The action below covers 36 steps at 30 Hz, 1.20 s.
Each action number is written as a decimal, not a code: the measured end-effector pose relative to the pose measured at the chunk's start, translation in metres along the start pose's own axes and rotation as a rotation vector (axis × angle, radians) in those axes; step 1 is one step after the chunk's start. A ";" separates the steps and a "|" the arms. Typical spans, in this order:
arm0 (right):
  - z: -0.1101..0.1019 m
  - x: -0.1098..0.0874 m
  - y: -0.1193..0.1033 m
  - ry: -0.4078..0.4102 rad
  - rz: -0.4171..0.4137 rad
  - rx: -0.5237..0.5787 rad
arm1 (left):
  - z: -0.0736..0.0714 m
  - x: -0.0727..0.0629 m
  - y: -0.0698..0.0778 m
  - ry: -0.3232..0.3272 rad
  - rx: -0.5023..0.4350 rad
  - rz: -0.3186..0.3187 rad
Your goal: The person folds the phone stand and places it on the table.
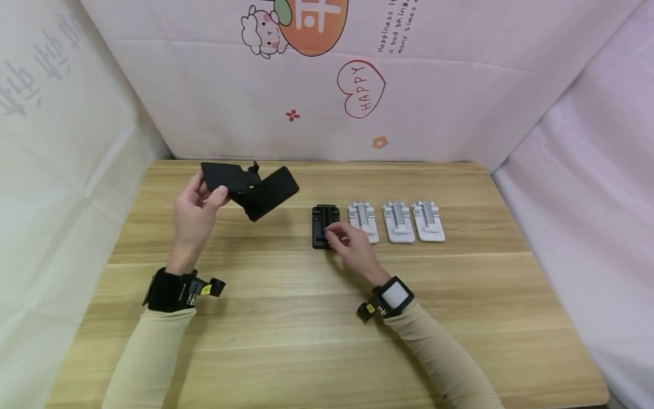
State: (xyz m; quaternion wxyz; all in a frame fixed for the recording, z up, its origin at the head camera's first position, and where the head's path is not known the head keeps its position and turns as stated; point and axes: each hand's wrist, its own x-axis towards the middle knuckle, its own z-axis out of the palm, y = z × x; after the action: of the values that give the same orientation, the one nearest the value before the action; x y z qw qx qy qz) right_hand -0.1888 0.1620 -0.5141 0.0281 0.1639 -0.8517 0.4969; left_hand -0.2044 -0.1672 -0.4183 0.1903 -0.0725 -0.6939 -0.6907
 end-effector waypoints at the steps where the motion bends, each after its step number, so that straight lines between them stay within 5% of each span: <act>1: 0.000 0.000 0.000 -0.016 -0.002 0.012 | 0.002 -0.001 0.004 -0.032 0.000 0.003; 11: 0.003 0.001 -0.001 -0.122 -0.036 0.075 | 0.014 -0.013 0.031 -0.290 0.049 0.099; 15: 0.004 0.003 -0.001 -0.166 -0.018 0.153 | 0.015 -0.017 0.040 -0.412 0.068 0.071; 21: 0.002 0.001 -0.005 -0.245 0.165 0.377 | 0.017 -0.022 0.049 -0.634 0.179 -0.002; 26: -0.001 0.000 -0.010 -0.377 0.292 0.529 | 0.021 -0.024 0.052 -0.806 0.176 0.064; 30: -0.004 -0.001 -0.014 -0.494 0.324 0.608 | 0.026 -0.024 0.054 -0.911 0.130 0.121; 36: -0.004 -0.004 -0.017 -0.650 0.406 0.703 | 0.031 -0.025 0.056 -0.997 0.135 0.078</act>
State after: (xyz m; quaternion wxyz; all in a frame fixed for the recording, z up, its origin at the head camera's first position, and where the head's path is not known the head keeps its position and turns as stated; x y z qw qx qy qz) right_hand -0.1803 0.1591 -0.4989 -0.3917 0.1408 -0.6127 0.6719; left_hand -0.1657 -0.1306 -0.3746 -0.1344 -0.4068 -0.7404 -0.5179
